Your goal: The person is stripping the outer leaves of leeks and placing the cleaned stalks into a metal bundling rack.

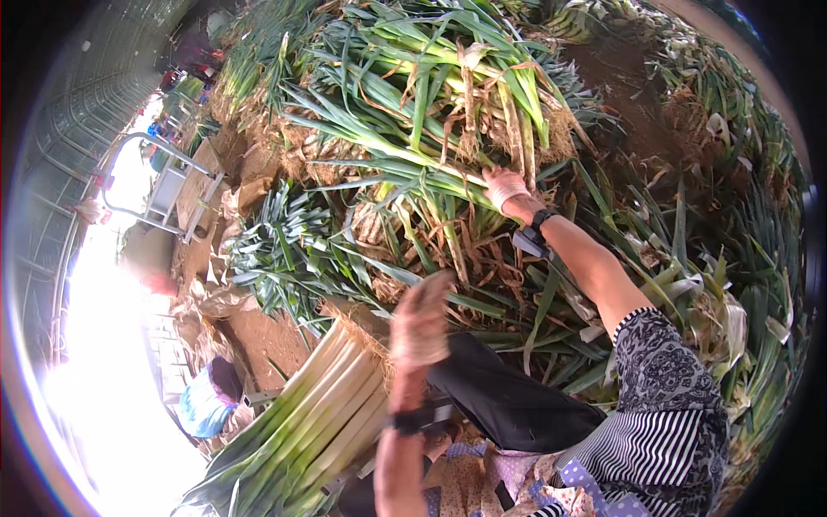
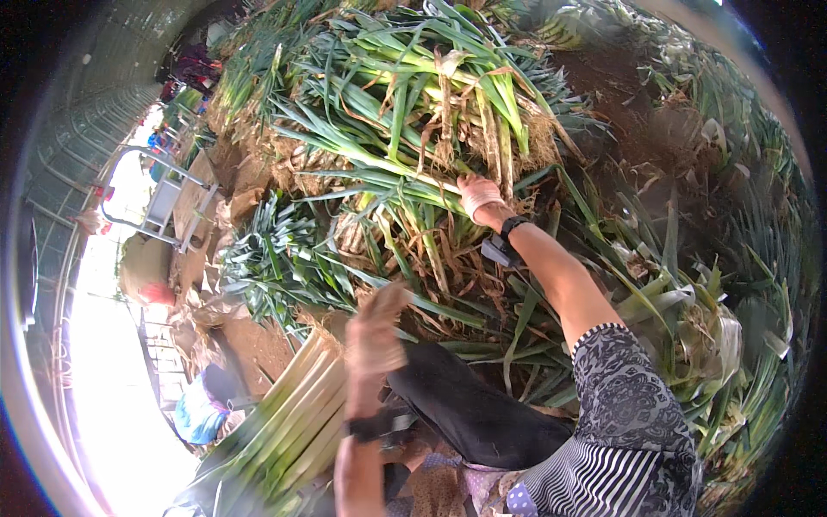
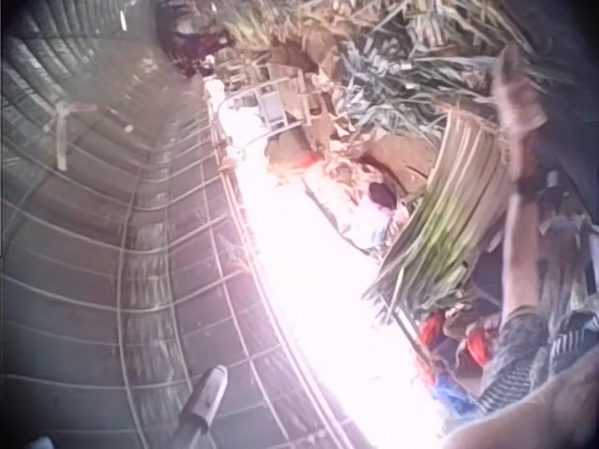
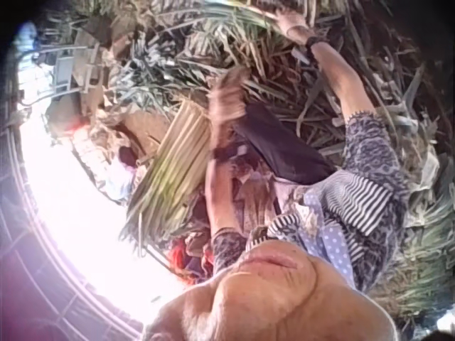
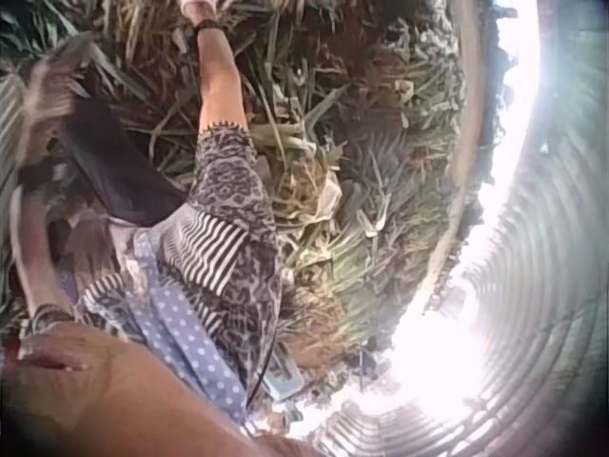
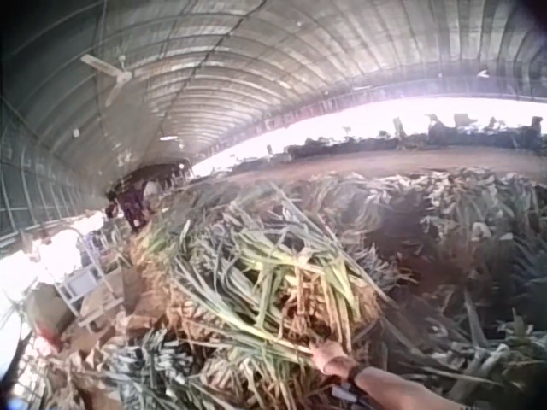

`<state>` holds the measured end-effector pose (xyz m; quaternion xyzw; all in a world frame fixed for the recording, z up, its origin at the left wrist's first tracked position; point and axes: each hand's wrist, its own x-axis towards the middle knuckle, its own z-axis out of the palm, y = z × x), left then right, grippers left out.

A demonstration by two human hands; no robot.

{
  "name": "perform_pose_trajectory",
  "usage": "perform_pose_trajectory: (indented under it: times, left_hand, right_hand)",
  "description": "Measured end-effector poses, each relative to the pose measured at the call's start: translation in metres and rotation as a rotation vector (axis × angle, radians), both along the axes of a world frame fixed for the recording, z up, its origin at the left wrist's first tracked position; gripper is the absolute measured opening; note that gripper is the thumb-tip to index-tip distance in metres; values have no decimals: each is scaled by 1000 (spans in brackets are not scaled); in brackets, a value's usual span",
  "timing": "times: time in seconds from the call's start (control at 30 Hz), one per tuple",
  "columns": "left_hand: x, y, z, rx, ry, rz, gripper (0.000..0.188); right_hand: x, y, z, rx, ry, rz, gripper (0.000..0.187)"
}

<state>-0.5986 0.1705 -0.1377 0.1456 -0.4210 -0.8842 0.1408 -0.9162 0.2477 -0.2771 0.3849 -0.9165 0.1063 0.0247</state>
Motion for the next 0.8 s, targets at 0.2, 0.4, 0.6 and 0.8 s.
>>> perform_pose_trajectory:
  times: [0.2, 0.4, 0.6, 0.8]
  left_hand:
    - [-104, 82, -51, 103, -211, 256, 21]
    - [-106, 45, -42, 310, -482, 593, 29]
    - [-112, 55, -59, 367, -482, 439, 29]
    - [-118, 58, -62, 361, -517, 416, 31]
  right_hand:
    - [25, -41, 7, 154, 38, 94, 35]
    - [29, 18, 35, -324, 10, -396, 58]
    - [-45, 50, -16, -611, -759, -713, 59]
    - [-45, 57, -20, -642, -995, -583, 48]
